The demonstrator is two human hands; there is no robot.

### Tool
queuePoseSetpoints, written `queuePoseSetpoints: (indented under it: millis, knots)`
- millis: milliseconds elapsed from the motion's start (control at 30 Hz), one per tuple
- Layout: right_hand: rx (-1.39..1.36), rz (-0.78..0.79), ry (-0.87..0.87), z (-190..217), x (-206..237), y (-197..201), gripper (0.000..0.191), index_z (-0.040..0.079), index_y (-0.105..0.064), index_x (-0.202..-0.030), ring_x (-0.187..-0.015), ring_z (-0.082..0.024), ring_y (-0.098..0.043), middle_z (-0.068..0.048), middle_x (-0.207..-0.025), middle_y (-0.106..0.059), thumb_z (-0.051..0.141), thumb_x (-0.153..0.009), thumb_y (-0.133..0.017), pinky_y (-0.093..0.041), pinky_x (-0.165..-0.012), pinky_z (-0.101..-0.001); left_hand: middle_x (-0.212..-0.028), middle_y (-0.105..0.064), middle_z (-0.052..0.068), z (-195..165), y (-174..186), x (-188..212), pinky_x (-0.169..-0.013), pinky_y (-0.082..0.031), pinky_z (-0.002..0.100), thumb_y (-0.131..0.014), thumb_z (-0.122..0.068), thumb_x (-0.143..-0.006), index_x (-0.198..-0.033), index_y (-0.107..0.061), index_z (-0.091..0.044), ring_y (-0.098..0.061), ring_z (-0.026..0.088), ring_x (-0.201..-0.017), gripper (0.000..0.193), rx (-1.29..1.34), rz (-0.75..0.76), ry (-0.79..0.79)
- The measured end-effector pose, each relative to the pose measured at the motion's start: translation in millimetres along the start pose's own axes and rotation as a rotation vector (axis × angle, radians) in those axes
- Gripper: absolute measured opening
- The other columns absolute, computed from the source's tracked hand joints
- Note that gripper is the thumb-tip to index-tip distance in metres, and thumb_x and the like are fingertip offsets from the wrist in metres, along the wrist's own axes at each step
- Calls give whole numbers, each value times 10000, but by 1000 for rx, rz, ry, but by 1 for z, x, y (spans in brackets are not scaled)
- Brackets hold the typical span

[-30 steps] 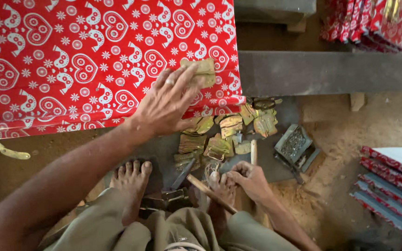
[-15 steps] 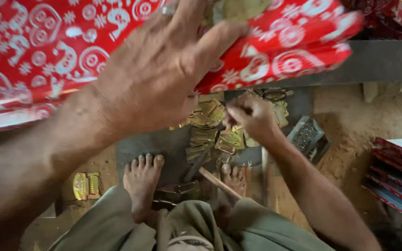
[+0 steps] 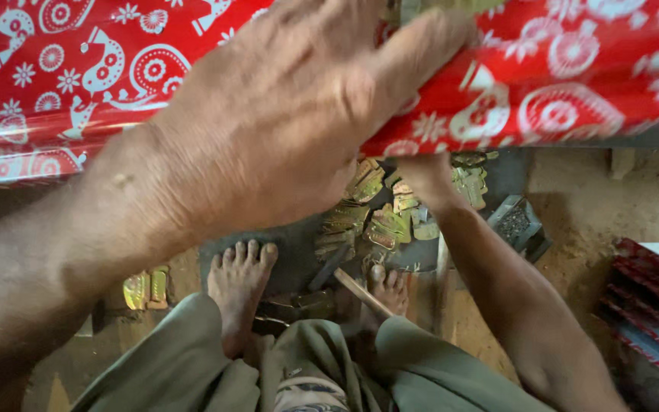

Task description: The person attaches brass hinges to red patterned boards using a hammer and nails. They pick up a hinge, position it on the board, hammer nails into it, and repeat the process for multiple boards.

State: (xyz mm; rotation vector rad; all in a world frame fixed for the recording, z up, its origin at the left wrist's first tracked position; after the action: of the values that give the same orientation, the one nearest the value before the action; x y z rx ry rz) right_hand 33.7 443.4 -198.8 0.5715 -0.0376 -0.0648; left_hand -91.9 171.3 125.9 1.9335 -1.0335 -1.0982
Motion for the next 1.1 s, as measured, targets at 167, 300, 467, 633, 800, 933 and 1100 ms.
queuePoseSetpoints:
  millis: [167, 300, 467, 633, 800, 933, 1100]
  knots:
    - [9, -48, 148, 2, 83, 17, 279, 167, -554, -1312, -1176, -291, -661, -78, -1240, -674, 263, -1050, -561, -524, -1012, -432, -1530, -403, 292, -8, -71, 42, -1146, -428, 556, -686, -116, -960, -1439, -523, -128, -513, 430, -1378, 506, -297, -62, -39]
    - [612, 884, -607, 35, 195, -26, 467, 24, -744, -996, -998, -420, -675, -236, -1061, -719, 470, -868, -694, -568, -884, -447, -1573, -413, 229, 5, -129, 90, -1202, -363, 529, -589, -195, -920, -1405, -549, -166, -440, 388, -1441, 488, -301, 106, 24]
    - [593, 981, -578, 81, 237, -34, 360, 6, -745, -947, -1012, -433, -659, -260, -1007, -702, 341, -843, -665, -508, -902, -531, -1578, -403, 216, 17, -160, 108, -1216, -339, 533, -580, -226, -926, -1425, -547, -166, -415, 381, -1459, 504, -342, 109, 28]
    - [560, 601, -531, 112, 213, -21, 383, 10, -597, -1068, -892, -469, -666, -262, -909, -689, 326, -855, -630, -505, -795, -578, -1582, -387, 215, 22, -159, 106, -1210, -323, 546, -566, -211, -926, -1422, -531, -168, -400, 398, -1460, 499, -288, 144, 41]
    - [350, 590, -596, 135, 201, -4, 362, 51, -600, -967, -730, -435, -638, -238, -749, -665, 379, -861, -711, -504, -683, -538, -1604, -351, 187, 26, -150, 102, -1224, -255, 536, -697, -397, -749, -1490, -477, -180, -358, 369, -1479, 803, -267, 245, 77]
    - [66, 432, -403, 163, 181, 33, 236, 26, -652, -892, -585, -335, -596, -197, -664, -614, 257, -851, -684, -512, -572, -429, -1552, -372, 231, 33, -139, 84, -1188, -198, 582, -741, -697, -739, -1508, -422, 3, -336, 385, -1460, 1088, 23, 125, 215]
    - [307, -31, -284, 188, 130, 83, 208, 23, -630, -973, -597, -300, -633, -198, -715, -618, 230, -982, -631, -505, -572, -395, -1560, -455, 194, 42, -142, 60, -1249, -226, 518, -656, -686, -877, -1450, -474, 33, -354, 323, -1497, 937, -54, 226, 236]
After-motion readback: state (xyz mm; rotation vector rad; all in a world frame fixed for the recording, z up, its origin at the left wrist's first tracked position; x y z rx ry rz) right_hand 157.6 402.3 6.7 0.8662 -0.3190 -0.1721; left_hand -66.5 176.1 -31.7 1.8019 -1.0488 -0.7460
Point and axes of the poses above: each hand's wrist, its own x-axis away from the middle knuckle, its own y-axis out of the back of the hand, z = x × y, the point moved 3 cm from there along -x, towards the middle knuckle
